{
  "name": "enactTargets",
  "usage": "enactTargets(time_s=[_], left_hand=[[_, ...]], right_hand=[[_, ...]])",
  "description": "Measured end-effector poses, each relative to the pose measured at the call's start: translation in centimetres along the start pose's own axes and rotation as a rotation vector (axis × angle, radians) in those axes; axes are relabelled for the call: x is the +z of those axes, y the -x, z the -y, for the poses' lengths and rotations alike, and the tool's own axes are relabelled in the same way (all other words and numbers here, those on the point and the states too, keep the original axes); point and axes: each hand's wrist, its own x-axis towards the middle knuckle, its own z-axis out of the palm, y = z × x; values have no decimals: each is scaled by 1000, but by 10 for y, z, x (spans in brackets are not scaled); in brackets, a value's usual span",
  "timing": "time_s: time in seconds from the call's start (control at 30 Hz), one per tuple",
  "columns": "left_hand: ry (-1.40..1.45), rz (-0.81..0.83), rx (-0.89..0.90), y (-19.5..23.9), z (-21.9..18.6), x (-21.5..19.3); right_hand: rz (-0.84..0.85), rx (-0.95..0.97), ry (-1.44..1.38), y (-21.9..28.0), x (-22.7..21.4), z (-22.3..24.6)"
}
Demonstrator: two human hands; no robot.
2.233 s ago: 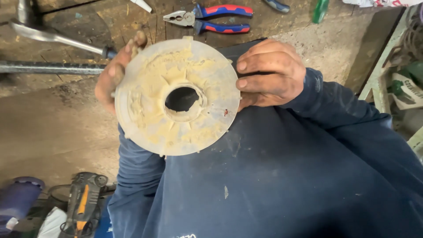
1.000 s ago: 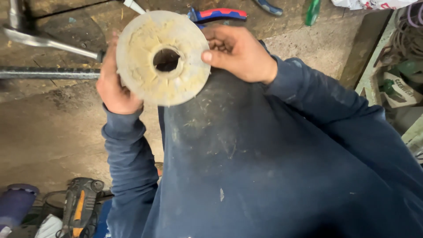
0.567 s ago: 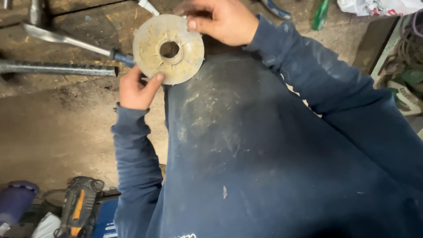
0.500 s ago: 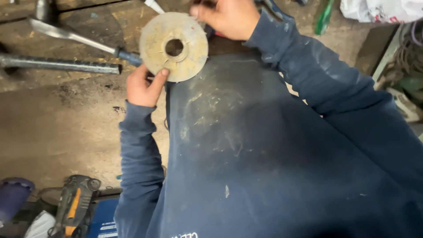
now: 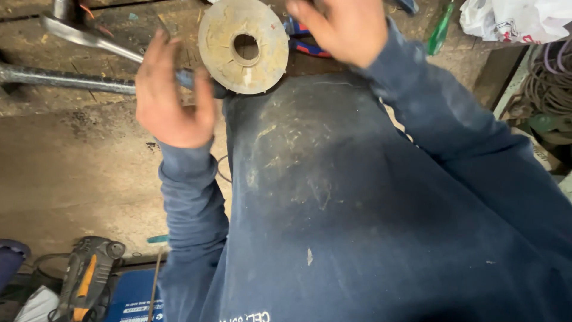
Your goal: Repairing a plastic cooling fan for a motor by removing debris or damaged segments using pliers and manual inspection.
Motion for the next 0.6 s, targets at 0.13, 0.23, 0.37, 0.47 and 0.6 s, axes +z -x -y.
enactTargets(time_s=[0.13, 0.23, 0.37, 0.47, 0.6], left_hand=[[-173, 78, 613, -34, -73, -8], [-196, 118, 768, -43, -102, -1], [-14, 479, 594, -39, -82, 2], [152, 577, 731, -42, -72, -15], [165, 710, 774, -35, -57, -25]], right_hand=[[-41, -152, -35, 0, -68, 58], [-67, -157, -29, 14, -84, 73], [-74, -206, 71, 19, -110, 86], [54, -303, 8, 46, -107, 72], [145, -384, 58, 58, -117, 68]])
